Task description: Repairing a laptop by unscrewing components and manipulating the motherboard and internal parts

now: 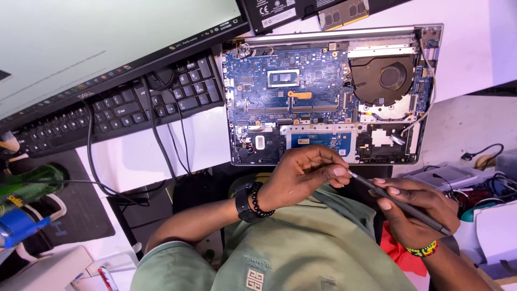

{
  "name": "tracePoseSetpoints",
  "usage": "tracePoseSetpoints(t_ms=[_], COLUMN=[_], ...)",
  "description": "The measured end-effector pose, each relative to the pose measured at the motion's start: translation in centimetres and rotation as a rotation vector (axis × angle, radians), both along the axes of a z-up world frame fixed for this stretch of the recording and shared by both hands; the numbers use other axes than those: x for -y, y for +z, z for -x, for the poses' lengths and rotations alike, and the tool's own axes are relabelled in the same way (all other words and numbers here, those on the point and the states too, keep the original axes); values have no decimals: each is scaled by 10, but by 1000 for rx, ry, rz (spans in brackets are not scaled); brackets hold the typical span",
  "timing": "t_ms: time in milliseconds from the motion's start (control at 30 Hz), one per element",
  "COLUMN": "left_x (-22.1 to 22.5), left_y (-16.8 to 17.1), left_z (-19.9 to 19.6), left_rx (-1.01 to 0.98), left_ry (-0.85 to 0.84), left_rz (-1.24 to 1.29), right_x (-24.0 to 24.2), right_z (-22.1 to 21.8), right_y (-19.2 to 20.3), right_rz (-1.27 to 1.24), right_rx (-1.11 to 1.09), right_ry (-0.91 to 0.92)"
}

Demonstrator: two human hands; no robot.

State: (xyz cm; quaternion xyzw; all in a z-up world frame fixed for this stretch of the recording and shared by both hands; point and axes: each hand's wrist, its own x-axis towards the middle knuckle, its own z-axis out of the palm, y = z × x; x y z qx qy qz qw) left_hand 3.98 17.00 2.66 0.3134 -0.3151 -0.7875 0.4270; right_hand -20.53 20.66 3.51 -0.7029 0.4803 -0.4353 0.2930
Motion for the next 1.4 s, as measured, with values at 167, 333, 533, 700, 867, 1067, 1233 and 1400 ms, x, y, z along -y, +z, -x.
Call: tracePoseSetpoints(t_ms=[167, 333, 533, 700, 867, 1067, 1233, 1400], left_x=[-5, -3, -2, -8, -13, -18, -18, -9], left_y=[2, 7, 13, 4, -6, -19, -4, 5], left_z=[2, 2, 1, 6, 10, 16, 18, 9], left_rx=[6, 5, 28, 5, 2, 39, 214, 340], left_ry=[10, 11, 24, 59, 55, 104, 142, 145], left_rz=[-37, -7, 27, 11, 2, -99, 67, 322], right_x=[-1, -2, -3, -6, -1, 12, -16, -12], right_z=[2, 5, 5, 8, 3, -3, 10, -11], right_y=[-3, -6, -3, -9, -4, 6, -29, -11], right_rz=[-7, 4, -35, -62, -32, -68, -206, -463], right_rx=[27, 35, 13, 24, 1, 72, 170, 519], right_ry=[17, 16, -16, -18, -1, 301, -51, -61])
